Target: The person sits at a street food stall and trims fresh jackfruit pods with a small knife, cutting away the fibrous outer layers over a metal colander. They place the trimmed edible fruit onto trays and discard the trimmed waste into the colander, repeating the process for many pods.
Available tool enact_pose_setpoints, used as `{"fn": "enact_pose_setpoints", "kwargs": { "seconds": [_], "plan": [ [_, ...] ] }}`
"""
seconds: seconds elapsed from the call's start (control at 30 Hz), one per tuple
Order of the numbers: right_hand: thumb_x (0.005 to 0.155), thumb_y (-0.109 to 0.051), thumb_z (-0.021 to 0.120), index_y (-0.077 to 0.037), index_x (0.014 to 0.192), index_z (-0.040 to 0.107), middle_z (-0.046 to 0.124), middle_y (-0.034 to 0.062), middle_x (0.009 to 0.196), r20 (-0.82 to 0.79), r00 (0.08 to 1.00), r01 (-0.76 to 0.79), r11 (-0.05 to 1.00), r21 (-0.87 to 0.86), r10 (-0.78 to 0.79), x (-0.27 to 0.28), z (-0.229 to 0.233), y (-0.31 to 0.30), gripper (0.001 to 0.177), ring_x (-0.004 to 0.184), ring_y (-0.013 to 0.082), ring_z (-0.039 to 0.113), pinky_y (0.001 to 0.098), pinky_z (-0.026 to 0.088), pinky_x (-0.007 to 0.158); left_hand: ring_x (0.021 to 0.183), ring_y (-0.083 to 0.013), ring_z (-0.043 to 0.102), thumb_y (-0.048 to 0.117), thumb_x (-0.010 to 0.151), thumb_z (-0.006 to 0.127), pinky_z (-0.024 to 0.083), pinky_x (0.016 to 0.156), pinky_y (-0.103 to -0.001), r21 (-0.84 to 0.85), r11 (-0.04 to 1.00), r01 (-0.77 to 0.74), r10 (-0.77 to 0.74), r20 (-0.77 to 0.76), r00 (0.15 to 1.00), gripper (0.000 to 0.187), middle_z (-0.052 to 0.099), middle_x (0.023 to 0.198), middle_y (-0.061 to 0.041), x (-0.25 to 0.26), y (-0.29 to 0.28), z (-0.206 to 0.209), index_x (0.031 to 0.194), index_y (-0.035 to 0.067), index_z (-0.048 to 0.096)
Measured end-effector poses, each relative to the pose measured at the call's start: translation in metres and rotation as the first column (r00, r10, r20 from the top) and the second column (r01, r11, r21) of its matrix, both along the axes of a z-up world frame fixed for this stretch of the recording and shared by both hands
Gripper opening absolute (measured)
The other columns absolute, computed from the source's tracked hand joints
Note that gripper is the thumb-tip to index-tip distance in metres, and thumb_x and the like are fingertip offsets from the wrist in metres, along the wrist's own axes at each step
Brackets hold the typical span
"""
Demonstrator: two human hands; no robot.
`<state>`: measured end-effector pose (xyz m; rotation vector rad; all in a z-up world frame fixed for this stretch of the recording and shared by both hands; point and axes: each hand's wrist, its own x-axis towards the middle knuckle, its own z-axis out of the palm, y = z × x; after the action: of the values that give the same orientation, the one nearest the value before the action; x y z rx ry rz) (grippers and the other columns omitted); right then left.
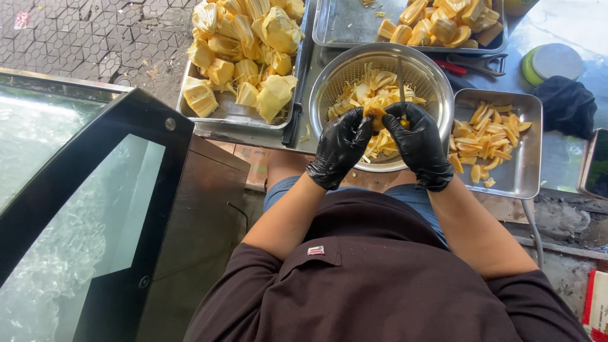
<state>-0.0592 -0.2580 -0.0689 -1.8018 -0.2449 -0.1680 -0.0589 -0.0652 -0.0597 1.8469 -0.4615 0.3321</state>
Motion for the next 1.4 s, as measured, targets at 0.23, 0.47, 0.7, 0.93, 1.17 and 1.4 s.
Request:
{"fn": "enact_pose_setpoints", "kwargs": {
  "seconds": [0.23, 0.47, 0.7, 0.93, 1.17, 1.4],
  "plan": [
    [0.105, -0.013, 0.067, -0.008, 0.117, 0.068, 0.06, 0.0012, 0.082, -0.357, 0.931, 0.064, 0.933, 0.354, 0.071, 0.013, -0.025, 0.006, 0.013, 0.062, 0.0072, 0.05, 0.0226, 0.04, 0.054, 0.091, -0.0172, 0.076, 0.016, 0.104, 0.054, 0.063, 0.082, -0.032, -0.273, 0.955, 0.116, -0.201, -0.307, 0.93, 0.025, 0.077, 0.099, -0.014, 0.013, -0.003, -0.024, 0.116, -0.001, 0.068],
    [0.104, -0.009, 0.062, -0.006, 0.121, 0.069, 0.064, 0.0019, 0.088, -0.323, 0.938, 0.073, 0.841, 0.536, 0.124, 0.012, -0.034, -0.01, 0.019, 0.063, 0.0077, 0.049, 0.0217, 0.038, 0.053, 0.085, -0.0192, 0.076, 0.015, 0.106, 0.058, 0.063, 0.08, -0.035, -0.203, 0.946, 0.252, -0.296, -0.225, 0.928, 0.02, 0.078, 0.093, -0.012, 0.014, -0.003, -0.004, 0.105, 0.001, 0.073],
    [0.094, -0.001, 0.075, -0.004, 0.124, 0.07, 0.067, 0.0115, 0.104, 0.375, 0.92, -0.014, 0.962, -0.271, 0.119, -0.007, 0.051, 0.008, 0.031, 0.093, 0.0192, 0.068, 0.0309, 0.057, 0.083, 0.074, -0.0304, 0.075, 0.021, 0.097, 0.068, 0.058, 0.068, -0.039, 0.237, 0.972, 0.001, 0.008, -0.038, 0.999, 0.017, 0.075, 0.084, -0.016, 0.023, 0.004, 0.006, 0.101, 0.005, 0.074],
    [0.094, -0.003, 0.076, -0.005, 0.125, 0.074, 0.073, 0.0121, 0.104, 0.251, 0.96, -0.03, 0.94, -0.34, 0.122, 0.013, 0.029, -0.01, 0.031, 0.092, 0.0182, 0.071, 0.0292, 0.056, 0.08, 0.073, -0.0283, 0.076, 0.016, 0.093, 0.068, 0.059, 0.068, -0.038, 0.192, 0.979, 0.065, -0.048, -0.095, 0.994, 0.016, 0.075, 0.083, -0.015, 0.02, -0.001, 0.009, 0.103, 0.004, 0.073],
    [0.098, -0.005, 0.071, -0.007, 0.12, 0.075, 0.074, 0.0053, 0.107, -0.149, 0.981, -0.117, 0.992, 0.049, 0.123, 0.029, 0.003, -0.023, 0.023, 0.097, 0.0117, 0.069, 0.0261, 0.056, 0.086, 0.078, -0.0174, 0.078, 0.018, 0.099, 0.066, 0.062, 0.071, -0.032, 0.085, 0.987, 0.137, -0.11, -0.265, 0.958, 0.02, 0.078, 0.087, -0.011, 0.025, -0.004, 0.011, 0.109, 0.003, 0.074],
    [0.093, -0.004, 0.072, -0.006, 0.116, 0.075, 0.072, 0.003, 0.098, -0.216, 0.958, -0.193, 0.981, 0.005, 0.19, 0.033, 0.004, -0.021, 0.023, 0.089, 0.0098, 0.064, 0.0255, 0.054, 0.083, 0.077, -0.0163, 0.079, 0.022, 0.095, 0.071, 0.062, 0.071, -0.03, 0.123, 0.98, 0.159, -0.107, -0.351, 0.93, 0.023, 0.08, 0.087, -0.01, 0.027, 0.0, 0.003, 0.109, 0.004, 0.076]
  ]
}}
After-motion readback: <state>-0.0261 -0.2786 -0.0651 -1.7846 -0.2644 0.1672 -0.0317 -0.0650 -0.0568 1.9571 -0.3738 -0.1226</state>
